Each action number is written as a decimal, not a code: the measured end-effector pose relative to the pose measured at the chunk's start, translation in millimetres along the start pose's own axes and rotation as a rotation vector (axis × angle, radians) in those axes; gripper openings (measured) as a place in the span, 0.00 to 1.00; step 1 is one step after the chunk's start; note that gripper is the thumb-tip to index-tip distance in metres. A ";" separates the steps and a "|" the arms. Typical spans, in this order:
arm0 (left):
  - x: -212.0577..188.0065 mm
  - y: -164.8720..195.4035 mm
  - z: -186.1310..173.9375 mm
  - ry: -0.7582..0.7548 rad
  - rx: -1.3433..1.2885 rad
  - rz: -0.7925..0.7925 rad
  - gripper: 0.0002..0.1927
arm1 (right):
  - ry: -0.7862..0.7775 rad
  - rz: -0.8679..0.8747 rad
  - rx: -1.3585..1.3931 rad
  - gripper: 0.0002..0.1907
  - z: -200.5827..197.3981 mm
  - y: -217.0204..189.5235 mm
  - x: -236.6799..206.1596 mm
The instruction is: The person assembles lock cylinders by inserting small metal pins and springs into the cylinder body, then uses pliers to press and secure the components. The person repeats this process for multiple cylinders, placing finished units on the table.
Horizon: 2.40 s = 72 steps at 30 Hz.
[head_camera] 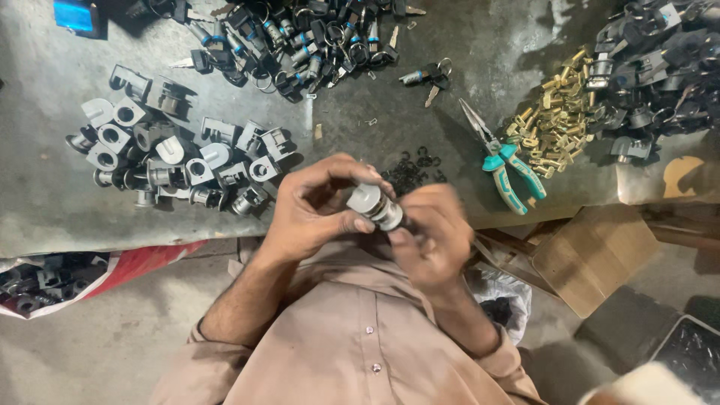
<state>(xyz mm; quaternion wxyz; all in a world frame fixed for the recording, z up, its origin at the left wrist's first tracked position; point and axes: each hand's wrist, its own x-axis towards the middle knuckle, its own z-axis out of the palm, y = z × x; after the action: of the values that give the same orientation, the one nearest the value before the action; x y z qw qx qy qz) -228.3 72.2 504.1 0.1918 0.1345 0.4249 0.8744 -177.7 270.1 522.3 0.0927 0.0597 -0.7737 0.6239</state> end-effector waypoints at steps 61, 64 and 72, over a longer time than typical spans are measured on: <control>23.4 3.2 -28.7 0.078 -0.237 -0.078 0.29 | 0.108 0.514 -0.245 0.20 -138.6 82.7 16.6; 35.1 4.2 -34.3 0.084 -0.238 -0.100 0.29 | 0.134 0.463 0.460 0.25 -130.8 83.7 17.2; 37.9 11.4 -34.6 0.065 -0.206 -0.124 0.29 | -0.209 0.160 -0.093 0.16 -87.1 10.9 46.5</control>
<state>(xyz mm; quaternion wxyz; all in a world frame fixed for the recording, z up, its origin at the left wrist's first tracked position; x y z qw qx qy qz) -278.3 58.9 495.0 0.2445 0.0594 0.3462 0.9038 -219.4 358.6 539.8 -0.0359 0.0584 -0.8096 0.5829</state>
